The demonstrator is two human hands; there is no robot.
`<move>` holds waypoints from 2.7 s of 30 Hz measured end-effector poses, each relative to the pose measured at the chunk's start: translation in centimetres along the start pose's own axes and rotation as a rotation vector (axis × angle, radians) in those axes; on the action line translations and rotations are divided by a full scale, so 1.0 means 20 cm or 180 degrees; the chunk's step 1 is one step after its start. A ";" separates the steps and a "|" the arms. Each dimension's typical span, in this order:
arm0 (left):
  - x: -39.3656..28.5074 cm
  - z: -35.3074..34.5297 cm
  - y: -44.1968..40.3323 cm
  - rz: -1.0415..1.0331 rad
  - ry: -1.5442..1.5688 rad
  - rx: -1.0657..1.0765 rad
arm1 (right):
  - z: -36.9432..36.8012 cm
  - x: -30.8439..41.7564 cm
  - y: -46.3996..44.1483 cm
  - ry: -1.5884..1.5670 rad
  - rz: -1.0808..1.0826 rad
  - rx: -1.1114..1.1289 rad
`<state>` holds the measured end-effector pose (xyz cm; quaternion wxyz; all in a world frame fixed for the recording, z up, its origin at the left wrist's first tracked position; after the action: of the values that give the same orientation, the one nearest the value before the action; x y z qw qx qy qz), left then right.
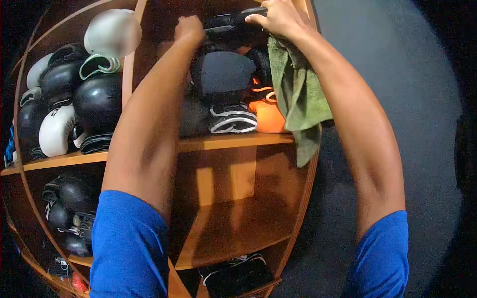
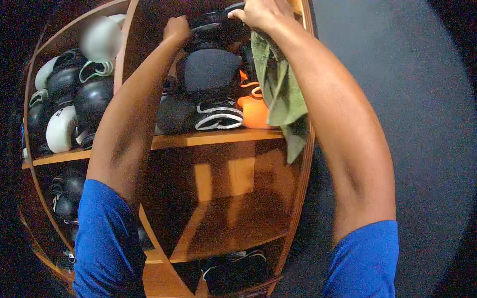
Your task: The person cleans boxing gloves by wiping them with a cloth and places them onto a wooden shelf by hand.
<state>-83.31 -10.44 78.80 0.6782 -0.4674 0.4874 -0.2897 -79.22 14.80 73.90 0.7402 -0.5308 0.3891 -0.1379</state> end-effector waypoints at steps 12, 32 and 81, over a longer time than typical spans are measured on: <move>-0.16 -0.55 0.24 -0.1709 -0.0715 0.2432 | -0.48 -0.27 -0.13 0.1263 -0.0420 0.0280; 0.02 -0.31 0.15 0.1276 0.2371 0.2622 | -0.78 -0.43 -0.13 0.1016 -0.1160 0.1074; -0.47 -0.61 0.29 -0.0910 -0.0444 0.3053 | -0.87 -0.69 -0.11 -0.0195 0.0436 0.1068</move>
<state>-98.41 -4.40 76.07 0.8011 -0.1836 0.1841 -0.5391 -100.44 10.61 79.54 0.8375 -0.3760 0.3732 -0.1339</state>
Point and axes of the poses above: each hand's wrist, its own y-axis away from the middle knuckle, its own z-axis out of the back of the hand, x = y × z, the point moved 9 cm from there along -y, towards the middle knuckle, and after that the axes turned 14 degrees about z, right-handed, at the moved point
